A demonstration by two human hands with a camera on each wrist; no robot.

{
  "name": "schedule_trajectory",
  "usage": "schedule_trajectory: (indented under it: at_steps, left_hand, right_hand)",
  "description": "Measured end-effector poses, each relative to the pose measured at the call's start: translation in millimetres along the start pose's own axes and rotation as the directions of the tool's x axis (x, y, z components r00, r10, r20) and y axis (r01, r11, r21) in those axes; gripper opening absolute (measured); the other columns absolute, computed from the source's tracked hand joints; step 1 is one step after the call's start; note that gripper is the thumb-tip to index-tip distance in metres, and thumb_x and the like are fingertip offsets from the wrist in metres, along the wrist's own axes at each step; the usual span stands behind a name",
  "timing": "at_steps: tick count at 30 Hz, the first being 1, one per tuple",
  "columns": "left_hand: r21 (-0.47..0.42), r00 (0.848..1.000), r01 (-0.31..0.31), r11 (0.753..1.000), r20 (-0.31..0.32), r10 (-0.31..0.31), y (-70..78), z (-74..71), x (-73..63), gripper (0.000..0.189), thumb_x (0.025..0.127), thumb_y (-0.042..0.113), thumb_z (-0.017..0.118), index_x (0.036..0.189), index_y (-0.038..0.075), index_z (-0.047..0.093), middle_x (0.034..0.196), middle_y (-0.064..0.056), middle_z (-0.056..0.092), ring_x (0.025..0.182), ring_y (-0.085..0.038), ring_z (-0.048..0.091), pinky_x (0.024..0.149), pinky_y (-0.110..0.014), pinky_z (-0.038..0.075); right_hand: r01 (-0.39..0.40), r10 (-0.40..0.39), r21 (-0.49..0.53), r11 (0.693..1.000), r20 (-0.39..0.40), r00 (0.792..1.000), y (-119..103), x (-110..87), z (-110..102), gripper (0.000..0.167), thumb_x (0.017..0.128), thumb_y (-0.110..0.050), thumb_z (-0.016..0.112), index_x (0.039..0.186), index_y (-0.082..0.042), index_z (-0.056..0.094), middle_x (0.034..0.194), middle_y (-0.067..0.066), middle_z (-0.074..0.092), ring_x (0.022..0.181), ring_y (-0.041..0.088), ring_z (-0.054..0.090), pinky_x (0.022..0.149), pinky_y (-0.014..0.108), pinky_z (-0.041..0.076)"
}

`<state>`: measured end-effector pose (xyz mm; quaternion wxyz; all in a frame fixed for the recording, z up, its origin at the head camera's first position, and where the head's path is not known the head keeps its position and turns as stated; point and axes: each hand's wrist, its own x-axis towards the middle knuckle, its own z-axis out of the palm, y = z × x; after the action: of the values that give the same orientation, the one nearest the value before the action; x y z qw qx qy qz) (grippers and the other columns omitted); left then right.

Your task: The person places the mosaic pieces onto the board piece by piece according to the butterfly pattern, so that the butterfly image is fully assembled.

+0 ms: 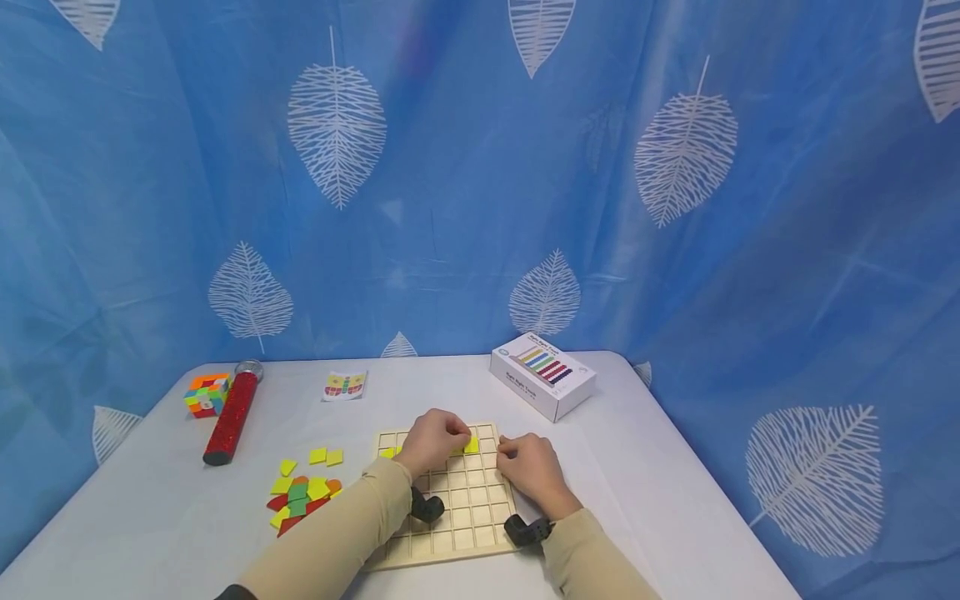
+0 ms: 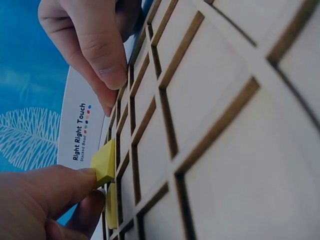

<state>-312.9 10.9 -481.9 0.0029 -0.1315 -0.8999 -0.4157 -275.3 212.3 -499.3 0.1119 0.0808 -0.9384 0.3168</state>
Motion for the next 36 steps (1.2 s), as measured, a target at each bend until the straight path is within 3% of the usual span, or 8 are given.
schedule_trajectory:
  at_steps: [7,17,23,26,29,33,36]
  left_hand:
    - [0.076,1.000,-0.006,0.997,0.011,0.006,4.0,-1.1,-1.5,0.004,0.091,0.018,0.076,0.092,0.016,0.080,0.089,0.004,0.074,0.079,-0.013,0.066,0.072,-0.038,0.055]
    - [0.157,0.999,-0.034,0.987,0.037,0.029,9.8,-2.4,-2.8,0.010,0.091,0.017,0.076,0.099,0.015,0.082,0.096,0.001,0.077,0.088,-0.019,0.071,0.075,-0.041,0.058]
    - [0.117,0.999,-0.044,0.992,0.008,0.044,6.0,-11.7,-5.7,0.011,0.094,0.022,0.074,0.100,0.017,0.082,0.096,0.002,0.077,0.089,-0.019,0.072,0.076,-0.040,0.058]
    - [0.045,0.998,-0.060,0.997,-0.013,0.060,1.5,-29.9,-13.7,0.014,0.098,0.023,0.071,0.104,0.016,0.081,0.101,0.000,0.077,0.093,-0.020,0.071,0.078,-0.041,0.057]
    - [-0.011,0.997,-0.041,0.999,-0.064,0.040,-6.9,-59.5,-26.6,0.016,0.099,0.024,0.070,0.107,0.016,0.080,0.107,-0.001,0.076,0.099,-0.023,0.071,0.084,-0.043,0.057]
    - [-0.053,0.982,0.072,0.996,-0.172,-0.080,-29.2,-108.0,-49.5,0.022,0.097,0.031,0.072,0.112,0.016,0.078,0.115,-0.004,0.074,0.110,-0.027,0.067,0.094,-0.049,0.054]
    - [-0.093,0.948,0.191,0.977,-0.242,-0.208,-54.1,-141.3,-68.1,0.032,0.098,0.037,0.070,0.119,0.013,0.076,0.123,-0.009,0.071,0.118,-0.030,0.061,0.099,-0.052,0.051]
  right_hand:
    - [0.036,-0.036,0.005,0.999,0.009,0.999,4.0,-0.6,-0.9,0.019,0.088,-0.014,0.073,0.103,-0.008,0.082,0.116,0.001,0.076,0.112,0.031,0.072,0.096,0.049,0.055]
    - [-0.002,-0.007,0.053,0.999,0.168,0.986,12.4,4.2,-8.6,0.022,0.094,-0.019,0.074,0.112,-0.009,0.079,0.132,0.001,0.070,0.131,0.032,0.061,0.110,0.051,0.046]
    - [-0.007,-0.011,0.075,0.997,0.227,0.974,15.3,8.0,-11.7,0.025,0.094,-0.020,0.075,0.117,-0.010,0.078,0.135,0.000,0.068,0.132,0.030,0.061,0.110,0.049,0.045]
    - [-0.006,-0.012,0.073,0.997,0.244,0.970,15.9,9.4,-14.5,0.025,0.093,-0.021,0.075,0.116,-0.011,0.078,0.135,-0.001,0.068,0.129,0.030,0.063,0.109,0.049,0.047]
    - [-0.009,-0.011,0.076,0.997,0.261,0.965,15.4,11.1,-16.5,0.024,0.093,-0.021,0.076,0.115,-0.011,0.078,0.135,-0.001,0.068,0.128,0.032,0.063,0.109,0.051,0.047]
    - [0.005,-0.019,0.050,0.999,0.281,0.960,14.5,12.2,-18.8,0.025,0.093,-0.021,0.075,0.116,-0.011,0.078,0.135,-0.002,0.068,0.128,0.033,0.063,0.108,0.052,0.047]
    - [0.040,-0.032,-0.021,0.999,0.277,0.960,15.7,11.6,-20.8,0.026,0.094,-0.025,0.074,0.118,-0.015,0.078,0.135,-0.005,0.068,0.127,0.031,0.064,0.107,0.052,0.048]
